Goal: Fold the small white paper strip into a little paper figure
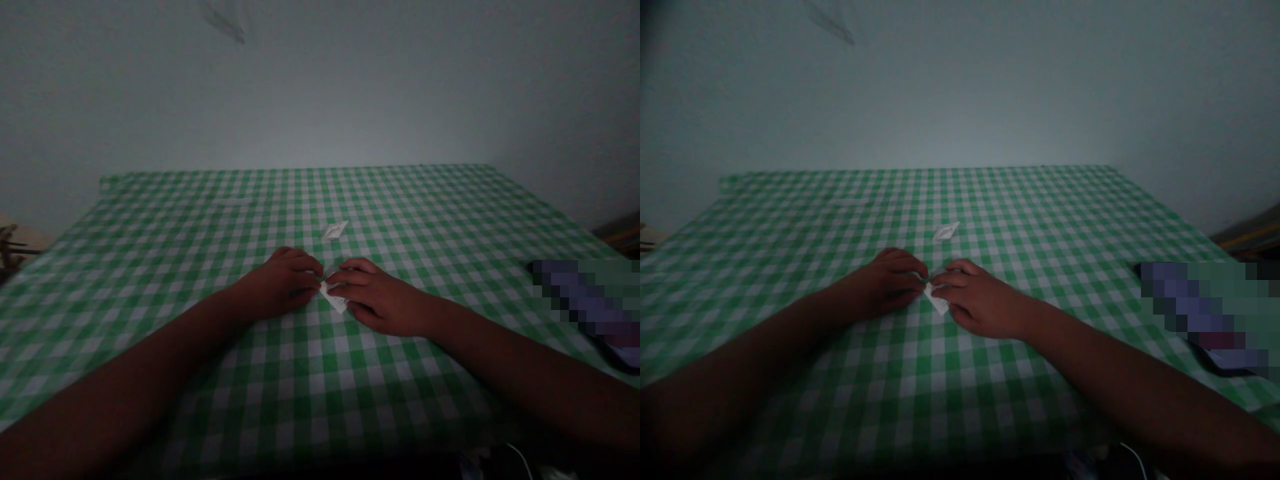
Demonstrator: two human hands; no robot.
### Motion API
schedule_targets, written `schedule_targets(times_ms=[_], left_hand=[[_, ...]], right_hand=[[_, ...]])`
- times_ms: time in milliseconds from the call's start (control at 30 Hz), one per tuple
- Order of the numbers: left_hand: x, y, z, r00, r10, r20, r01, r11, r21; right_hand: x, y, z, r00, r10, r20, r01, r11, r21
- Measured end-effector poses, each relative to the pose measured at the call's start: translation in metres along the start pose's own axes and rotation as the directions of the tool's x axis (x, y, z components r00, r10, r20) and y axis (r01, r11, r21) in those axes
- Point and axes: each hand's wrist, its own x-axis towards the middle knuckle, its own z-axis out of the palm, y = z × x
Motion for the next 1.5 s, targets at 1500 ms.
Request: schedule_targets(times_ms=[1500], left_hand=[[0.0015,0.0053,0.0093,0.987,0.154,-0.038,-0.158,0.975,-0.157]], right_hand=[[0.0019,-0.0038,0.0018,0.995,0.067,-0.067,-0.077,0.986,-0.151]])
